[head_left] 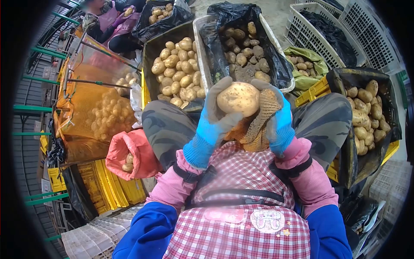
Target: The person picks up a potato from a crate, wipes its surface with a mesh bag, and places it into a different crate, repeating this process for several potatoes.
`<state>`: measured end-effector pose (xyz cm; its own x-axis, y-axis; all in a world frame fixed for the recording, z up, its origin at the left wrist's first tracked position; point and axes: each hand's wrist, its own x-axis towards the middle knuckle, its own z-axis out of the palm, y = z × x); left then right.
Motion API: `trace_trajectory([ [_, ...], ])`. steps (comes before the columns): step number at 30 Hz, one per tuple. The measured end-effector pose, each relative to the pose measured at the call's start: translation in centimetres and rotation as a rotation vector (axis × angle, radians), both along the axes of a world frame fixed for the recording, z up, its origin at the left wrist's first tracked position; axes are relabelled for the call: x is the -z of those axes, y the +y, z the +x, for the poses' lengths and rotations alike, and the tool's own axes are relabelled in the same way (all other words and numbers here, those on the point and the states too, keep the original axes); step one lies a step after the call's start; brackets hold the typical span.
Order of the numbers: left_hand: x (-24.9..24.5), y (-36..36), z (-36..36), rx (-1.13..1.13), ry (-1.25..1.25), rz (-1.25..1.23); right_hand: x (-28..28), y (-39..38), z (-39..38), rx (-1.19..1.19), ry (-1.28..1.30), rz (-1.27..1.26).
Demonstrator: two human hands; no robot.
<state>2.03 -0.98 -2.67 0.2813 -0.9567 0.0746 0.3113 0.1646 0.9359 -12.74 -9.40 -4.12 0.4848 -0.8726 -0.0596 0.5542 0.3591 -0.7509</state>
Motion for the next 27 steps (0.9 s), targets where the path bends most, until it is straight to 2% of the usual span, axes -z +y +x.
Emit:
trace_trajectory([
  [4, 1.2, -0.5, 0.6, -0.072, -0.036, 0.038, 0.1, 0.2, 0.1, 0.020, -0.042, 0.077],
  [7, 1.2, -1.4, 0.5, -0.144, 0.012, 0.085, 0.6, 0.5, 0.8, 0.092, 0.052, 0.116],
  [10, 2.2, -2.3, 0.4, -0.160, 0.046, 0.161, 2.5, 0.6, 1.3, 0.185, 0.030, -0.006],
  [12, 1.9, -1.9, -0.1, -0.141, -0.212, 0.179, 2.3, 0.9, 0.8, 0.168, 0.239, -0.115],
  [13, 3.5, -1.5, -0.3, -0.157, -0.109, 0.212, 2.3, 1.0, 0.7, 0.152, 0.337, -0.170],
  [14, 3.1, -1.2, -0.2, -0.116, 0.062, 0.203, 2.4, 0.9, 0.7, 0.090, 0.353, -0.171],
  [16, 3.5, -0.8, 1.9, -0.054, 0.221, 0.275, 2.8, 0.3, 0.6, -0.019, 0.393, -0.185],
  [18, 4.0, -1.1, 5.3, -0.184, 0.314, 0.419, 2.4, -0.1, 0.2, -0.040, 0.414, -0.219],
  [20, 6.1, -1.0, 10.0, -0.324, 0.034, 0.473, -1.0, -1.5, -1.7, -0.032, 0.415, -0.190],
  [21, 8.2, -0.2, 13.2, -0.380, -0.227, 0.489, -1.8, -2.4, -2.9, 0.027, 0.317, -0.244],
  [22, 11.2, 1.0, 16.9, -0.419, -0.627, 0.535, -2.6, -3.5, -4.3, 0.090, 0.222, -0.299],
  [23, 12.9, 2.4, 19.9, -0.436, -1.019, 0.634, -3.8, -4.6, -5.7, 0.137, 0.252, -0.319],
  [24, 8.2, 0.7, 18.2, -0.452, -1.113, 1.129, -4.9, -5.6, -7.0, 0.192, 0.286, -0.339],
  [25, 12.3, 1.8, 22.3, -0.379, -1.144, 1.049, -6.2, -6.3, -8.6, 0.227, 0.370, -0.311],
  [26, 11.9, -0.6, 21.5, -0.446, -0.732, 0.794, -6.8, -6.6, -9.6, 0.260, 0.453, -0.278],
  [27, 11.3, -2.8, 20.8, -0.503, -0.319, 0.544, -6.2, -6.9, -9.7, 0.332, 0.459, -0.378],
])
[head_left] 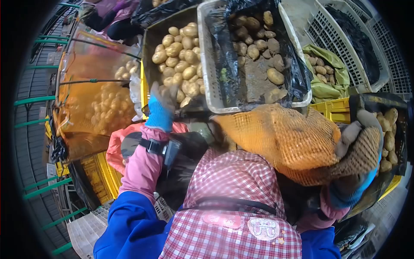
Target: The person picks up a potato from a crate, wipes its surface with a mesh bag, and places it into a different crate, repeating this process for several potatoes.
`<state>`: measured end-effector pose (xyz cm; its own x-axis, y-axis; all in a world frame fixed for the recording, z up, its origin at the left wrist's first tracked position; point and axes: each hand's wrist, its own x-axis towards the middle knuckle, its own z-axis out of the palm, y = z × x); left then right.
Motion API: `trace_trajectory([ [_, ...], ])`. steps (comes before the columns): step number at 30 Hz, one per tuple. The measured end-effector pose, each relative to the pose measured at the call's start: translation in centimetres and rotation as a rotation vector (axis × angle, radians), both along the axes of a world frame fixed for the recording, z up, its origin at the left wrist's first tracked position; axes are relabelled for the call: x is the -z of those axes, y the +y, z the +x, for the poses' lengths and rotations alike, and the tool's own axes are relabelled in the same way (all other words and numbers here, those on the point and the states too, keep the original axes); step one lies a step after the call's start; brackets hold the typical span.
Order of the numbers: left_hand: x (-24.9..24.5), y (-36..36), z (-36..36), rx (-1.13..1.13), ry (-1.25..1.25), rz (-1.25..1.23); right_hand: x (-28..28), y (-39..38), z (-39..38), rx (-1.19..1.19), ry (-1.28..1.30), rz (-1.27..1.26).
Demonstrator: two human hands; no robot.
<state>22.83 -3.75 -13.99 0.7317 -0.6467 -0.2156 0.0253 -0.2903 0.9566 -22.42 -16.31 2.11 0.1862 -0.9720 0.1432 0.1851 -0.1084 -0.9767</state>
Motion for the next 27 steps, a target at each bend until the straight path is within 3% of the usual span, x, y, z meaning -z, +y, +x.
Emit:
trace_trajectory([
  [1, -1.5, -2.4, -1.3, -0.104, 0.305, -0.355, 0.1, 0.1, 0.0, -0.063, -0.025, 0.154],
  [2, -3.5, -5.5, -3.3, 0.098, 0.244, -0.326, -0.2, 0.5, 0.0, -0.126, -0.052, 0.307],
  [5, -3.8, -15.8, -9.2, 0.671, 0.244, -0.162, 0.1, -0.9, 1.9, -0.558, 0.366, 0.045],
  [6, -1.5, -19.0, -11.1, 0.780, 0.093, 0.026, 0.3, -1.5, 2.5, -0.725, 0.494, -0.113],
  [7, 1.5, -21.9, -13.0, 0.885, -0.061, 0.213, 0.5, -2.2, 2.7, -0.886, 0.487, -0.109],
  [11, 18.3, -27.3, -17.7, 1.270, -0.176, 0.658, 1.0, -3.3, 3.1, -0.751, 0.528, -0.013],
  [13, 26.5, -27.2, -20.3, 1.381, -0.313, 0.709, 1.4, -4.1, 2.3, -0.693, 0.564, 0.013],
  [14, 27.1, -26.4, -22.2, 1.356, -0.516, 0.819, 1.1, -4.5, 2.3, -0.689, 0.488, -0.006],
  [15, 27.6, -26.8, -22.7, 1.369, -0.483, 0.838, 1.3, -5.0, 2.3, -0.700, 0.484, -0.025],
  [17, 25.5, -27.2, -22.1, 1.388, -0.421, 0.887, 1.5, -5.5, 2.2, -0.723, 0.466, -0.063],
  [18, 24.1, -27.1, -20.8, 1.422, -0.254, 0.832, 1.4, -5.3, 2.3, -0.704, 0.431, -0.044],
  [19, 26.7, -26.4, -20.7, 1.393, -0.506, 0.757, 1.5, -5.3, 2.3, -0.682, 0.464, -0.010],
  [22, 15.5, -26.5, -17.7, 1.363, -0.431, 0.666, 0.8, -4.6, 2.1, -0.651, 0.527, 0.095],
  [27, 1.4, -22.5, -15.0, 1.068, -0.494, -0.015, 1.0, -2.6, 2.4, -0.479, 0.476, 0.011],
])
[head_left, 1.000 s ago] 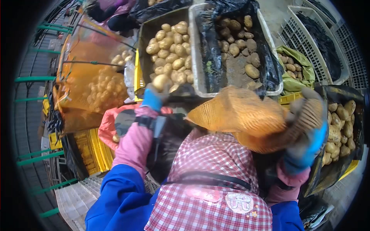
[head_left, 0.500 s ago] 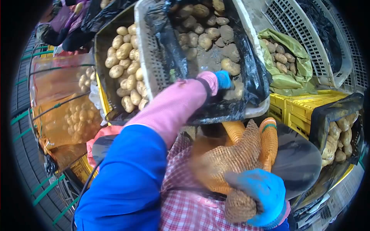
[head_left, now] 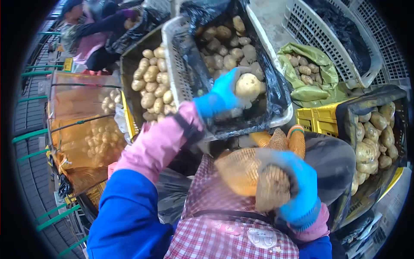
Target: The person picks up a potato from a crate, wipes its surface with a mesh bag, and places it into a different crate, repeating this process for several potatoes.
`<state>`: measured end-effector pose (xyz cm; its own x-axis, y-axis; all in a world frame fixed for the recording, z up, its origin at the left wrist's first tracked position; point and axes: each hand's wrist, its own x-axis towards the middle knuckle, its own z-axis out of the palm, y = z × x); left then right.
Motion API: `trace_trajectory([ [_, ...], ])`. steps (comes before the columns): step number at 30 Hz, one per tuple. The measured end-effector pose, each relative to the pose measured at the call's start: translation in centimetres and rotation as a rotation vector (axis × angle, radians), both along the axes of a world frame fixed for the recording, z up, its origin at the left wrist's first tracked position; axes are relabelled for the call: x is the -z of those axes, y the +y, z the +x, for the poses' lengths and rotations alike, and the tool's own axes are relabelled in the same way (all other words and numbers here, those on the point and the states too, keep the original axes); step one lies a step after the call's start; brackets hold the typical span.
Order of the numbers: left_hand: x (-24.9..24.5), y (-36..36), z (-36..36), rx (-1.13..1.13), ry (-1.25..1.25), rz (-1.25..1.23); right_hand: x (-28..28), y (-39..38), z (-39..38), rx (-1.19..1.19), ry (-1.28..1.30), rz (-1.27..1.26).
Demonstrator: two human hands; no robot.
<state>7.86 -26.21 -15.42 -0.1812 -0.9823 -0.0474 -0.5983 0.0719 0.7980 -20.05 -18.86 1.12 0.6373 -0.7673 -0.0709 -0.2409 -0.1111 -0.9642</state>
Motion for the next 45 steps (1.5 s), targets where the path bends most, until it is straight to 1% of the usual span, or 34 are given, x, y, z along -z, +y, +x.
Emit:
trace_trajectory([
  [1, -2.4, 1.4, -0.2, -0.022, 0.034, -0.142, 0.4, 0.4, 0.6, 0.047, -0.042, -0.011],
  [3, -7.6, 4.9, -1.6, -0.124, 0.216, -0.138, 1.0, 1.4, 1.5, 0.124, -0.128, -0.007],
  [4, -9.1, 6.8, -2.2, -0.177, 0.315, -0.131, 1.1, 1.8, 1.9, 0.152, -0.169, 0.009],
  [5, -9.7, 8.3, -2.4, -0.198, 0.212, -0.229, 1.4, 2.2, 2.2, 0.176, -0.210, 0.027],
  [8, -12.2, 12.5, -3.4, -0.336, 0.182, -0.283, 2.6, 2.4, 2.1, 0.150, -0.149, -0.083],
  [9, -12.1, 13.6, -3.3, -0.386, 0.314, -0.203, 3.9, 3.0, 1.6, 0.174, -0.092, -0.101],
  [10, -13.2, 15.1, -3.9, -0.493, 0.795, 0.014, 4.9, 3.1, 1.8, 0.172, -0.071, -0.134],
  [11, -13.6, 16.4, -3.6, -0.577, 0.927, 0.114, 5.0, 3.1, 2.2, 0.150, -0.144, -0.095],
  [12, -14.2, 17.5, -1.2, -0.550, 1.040, 0.085, 5.5, 3.3, 2.5, 0.124, -0.213, -0.049],
  [13, -14.8, 18.4, 1.2, -0.520, 1.154, 0.060, 6.1, 3.3, 2.6, 0.119, -0.218, 0.022],
  [14, -15.9, 19.0, 4.0, -0.358, 1.226, -0.066, 6.8, 3.2, 2.2, 0.134, -0.205, 0.095],
  [16, -18.5, 19.3, 10.5, -0.173, 1.253, -0.245, 8.7, 2.2, 1.2, 0.127, -0.193, 0.040],
  [17, -21.5, 19.5, 15.9, -0.170, 1.213, -0.314, 8.1, 2.3, 1.5, 0.128, -0.181, 0.062],
  [19, -28.6, 18.9, 25.2, -0.426, 1.100, -0.584, 6.9, 2.7, 2.2, 0.142, -0.152, 0.123],
  [21, -35.0, 18.8, 33.5, -0.627, 0.821, -0.769, 9.0, 1.6, 3.0, 0.092, -0.129, 0.074],
  [22, -37.0, 18.1, 36.6, -0.717, 0.604, -0.770, 8.5, 2.0, 2.5, 0.102, -0.094, 0.061],
  [23, -38.1, 16.9, 39.4, -0.806, 0.301, -0.706, 8.1, 2.6, 1.9, 0.086, -0.043, -0.047],
  [24, -37.8, 15.5, 39.9, -0.862, -0.273, -0.583, 5.6, 3.8, 2.9, 0.083, 0.034, -0.142],
  [25, -36.4, 13.1, 39.2, -0.791, -0.893, -0.435, 3.9, 4.1, 3.4, -0.003, 0.069, -0.115],
  [26, -33.5, 10.3, 37.7, -0.539, -1.168, -0.367, 3.0, 4.3, 3.9, -0.097, 0.087, -0.082],
  [27, -30.0, 7.5, 34.7, -0.235, -1.342, -0.401, 2.4, 5.0, 3.8, -0.151, 0.129, -0.145],
  [28, -25.7, 4.6, 31.1, 0.027, -1.326, -0.478, 2.0, 5.3, 4.1, -0.230, 0.155, -0.215],
  [30, -15.5, 0.0, 21.7, 0.216, -0.708, -0.426, 2.0, 5.6, 4.0, -0.415, 0.320, -0.214],
  [31, -11.7, 0.4, 15.6, 0.064, -0.348, -0.048, 2.4, 5.6, 3.7, -0.462, 0.326, -0.290],
  [32, -8.0, 0.8, 9.5, -0.197, 0.010, 0.240, 1.9, 5.4, 3.9, -0.481, 0.390, -0.259],
  [33, -3.1, -0.8, 7.6, -0.032, -0.187, 0.179, 1.5, 5.0, 3.8, -0.484, 0.432, -0.239],
  [34, -0.6, -2.0, 4.7, -0.087, -0.117, 0.371, 1.7, 4.4, 3.9, -0.485, 0.475, -0.220],
  [36, 10.7, -4.9, 2.4, 0.034, -0.172, 0.305, 1.7, 3.2, 4.1, -0.379, 0.350, -0.200],
  [37, 13.4, -5.9, 0.9, -0.011, -0.264, 0.293, 2.4, 2.9, 3.8, -0.369, 0.335, -0.203],
  [38, 15.6, -6.5, -0.7, -0.053, -0.357, 0.280, 2.6, 2.3, 3.7, -0.324, 0.233, -0.187],
  [39, 17.7, -6.7, -2.1, -0.093, -0.449, 0.266, 2.8, 1.9, 3.7, -0.319, 0.263, -0.157],
  [42, 23.2, -6.4, -5.2, -0.261, -0.582, 0.289, 2.5, 0.1, 4.2, -0.305, 0.344, -0.010],
  [43, 21.8, -6.5, -5.1, -0.188, -0.511, 0.420, 2.5, -0.4, 4.3, -0.306, 0.367, 0.049],
  [45, 21.3, -5.7, -5.7, -0.182, -0.485, 0.515, 2.8, -0.9, 4.0, -0.323, 0.361, 0.055],
])
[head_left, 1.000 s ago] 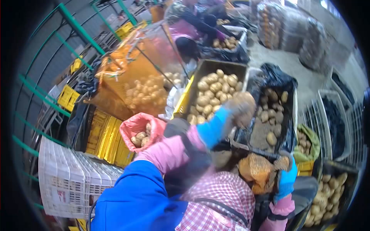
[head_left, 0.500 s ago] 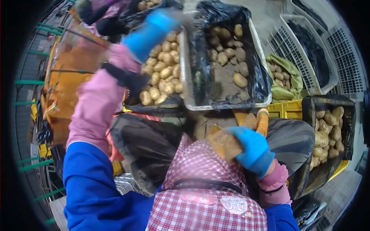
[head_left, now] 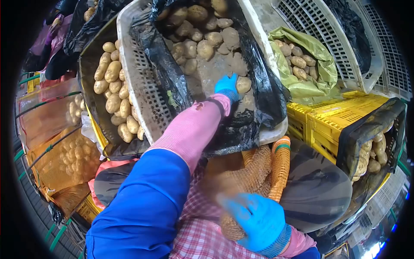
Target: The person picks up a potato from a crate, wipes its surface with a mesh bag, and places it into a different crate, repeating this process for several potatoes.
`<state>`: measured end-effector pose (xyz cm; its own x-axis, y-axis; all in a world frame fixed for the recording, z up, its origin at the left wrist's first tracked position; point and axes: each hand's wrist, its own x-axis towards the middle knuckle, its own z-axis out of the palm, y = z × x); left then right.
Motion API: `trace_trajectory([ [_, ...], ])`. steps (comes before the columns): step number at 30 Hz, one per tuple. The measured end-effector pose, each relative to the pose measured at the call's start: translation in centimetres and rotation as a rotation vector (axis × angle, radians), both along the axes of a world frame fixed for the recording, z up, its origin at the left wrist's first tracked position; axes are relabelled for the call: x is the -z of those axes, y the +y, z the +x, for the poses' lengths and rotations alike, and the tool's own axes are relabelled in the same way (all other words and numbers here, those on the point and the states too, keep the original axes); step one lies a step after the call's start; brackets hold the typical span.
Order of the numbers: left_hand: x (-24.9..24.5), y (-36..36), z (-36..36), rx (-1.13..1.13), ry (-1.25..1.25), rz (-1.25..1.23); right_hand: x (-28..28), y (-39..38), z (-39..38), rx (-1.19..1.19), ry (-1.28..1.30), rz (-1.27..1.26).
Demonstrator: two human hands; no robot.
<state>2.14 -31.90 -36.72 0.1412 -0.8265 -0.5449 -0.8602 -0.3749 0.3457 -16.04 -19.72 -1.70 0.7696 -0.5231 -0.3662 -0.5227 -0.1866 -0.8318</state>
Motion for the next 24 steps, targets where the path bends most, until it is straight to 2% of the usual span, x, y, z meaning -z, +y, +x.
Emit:
trace_trajectory([
  [2, 0.4, 0.5, 0.2, 0.008, 0.004, 0.038, 0.0, -0.1, -0.1, -0.001, -0.014, -0.023],
  [5, 0.2, 0.7, 2.6, -0.192, 0.718, 0.201, -0.7, 0.8, -0.9, 0.011, -0.051, -0.083],
  [6, -7.2, -0.6, 3.5, -0.145, 0.667, 0.463, -0.3, 1.1, -1.2, 0.011, -0.090, -0.113],
  [8, -6.6, 0.9, 4.4, -0.576, 1.343, 0.341, -0.7, 2.0, -1.5, 0.036, -0.136, -0.192],
  [9, -12.6, 1.5, 5.1, -0.694, 1.617, 0.391, -1.1, 2.3, -1.4, 0.035, -0.122, -0.211],
  [12, -20.1, 5.4, 7.7, -0.583, 2.230, 0.337, -1.2, 3.5, -0.9, 0.021, -0.107, -0.273],
  [15, -25.1, 10.5, 9.2, -0.567, 2.358, 0.099, 0.1, 4.8, -0.5, 0.029, -0.187, -0.375],
  [19, -31.0, 17.2, 11.1, -0.668, 2.490, -0.144, 1.5, 6.0, 0.5, 0.003, -0.196, -0.395],
  [20, -32.3, 18.9, 11.7, -0.761, 2.473, -0.234, 1.4, 6.2, 0.8, -0.001, -0.200, -0.399],
  [23, -35.7, 23.6, 14.2, -0.819, 2.283, -0.538, 2.8, 6.3, 1.7, -0.051, -0.183, -0.440],
  [24, -35.1, 24.8, 16.0, -0.642, 2.371, -0.598, 3.6, 6.2, 2.1, -0.052, -0.169, -0.430],
])
